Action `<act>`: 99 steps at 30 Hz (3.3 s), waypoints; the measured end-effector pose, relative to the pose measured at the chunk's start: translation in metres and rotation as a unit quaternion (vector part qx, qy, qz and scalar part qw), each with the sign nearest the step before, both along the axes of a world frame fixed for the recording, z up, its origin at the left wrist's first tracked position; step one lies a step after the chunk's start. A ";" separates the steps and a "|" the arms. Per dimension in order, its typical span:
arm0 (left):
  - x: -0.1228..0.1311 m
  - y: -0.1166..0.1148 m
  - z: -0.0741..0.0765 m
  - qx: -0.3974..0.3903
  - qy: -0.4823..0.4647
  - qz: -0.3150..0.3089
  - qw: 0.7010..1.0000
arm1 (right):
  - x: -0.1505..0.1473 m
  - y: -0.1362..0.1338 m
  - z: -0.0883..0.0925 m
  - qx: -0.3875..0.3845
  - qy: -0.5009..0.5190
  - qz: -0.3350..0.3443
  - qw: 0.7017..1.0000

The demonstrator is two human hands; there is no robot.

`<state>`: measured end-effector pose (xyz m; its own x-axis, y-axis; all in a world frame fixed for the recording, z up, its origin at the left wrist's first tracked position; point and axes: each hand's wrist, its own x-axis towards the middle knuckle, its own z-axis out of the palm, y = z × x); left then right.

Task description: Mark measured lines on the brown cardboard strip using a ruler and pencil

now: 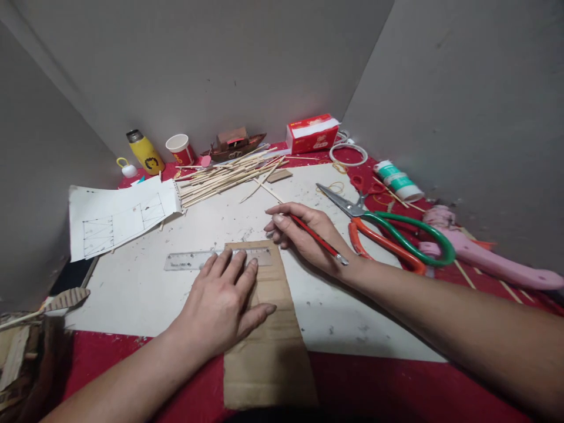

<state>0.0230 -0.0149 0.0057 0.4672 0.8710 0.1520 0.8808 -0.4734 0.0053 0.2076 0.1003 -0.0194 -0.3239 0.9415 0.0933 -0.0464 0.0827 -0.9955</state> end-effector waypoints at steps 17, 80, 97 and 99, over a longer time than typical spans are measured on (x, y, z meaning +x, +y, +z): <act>-0.022 0.016 -0.001 0.072 -0.045 -0.001 0.996 | 0.002 0.003 -0.008 0.062 -0.047 0.015 0.997; 0.010 -0.015 -0.002 -0.088 0.046 0.060 0.993 | 0.000 -0.005 0.002 0.123 -0.145 -0.010 0.982; 0.007 -0.013 -0.002 -0.025 0.077 0.043 0.996 | 0.002 -0.002 0.000 0.156 -0.155 -0.008 0.975; 0.006 -0.013 -0.002 -0.023 0.078 0.044 0.996 | 0.002 -0.001 -0.001 0.156 -0.150 -0.010 0.976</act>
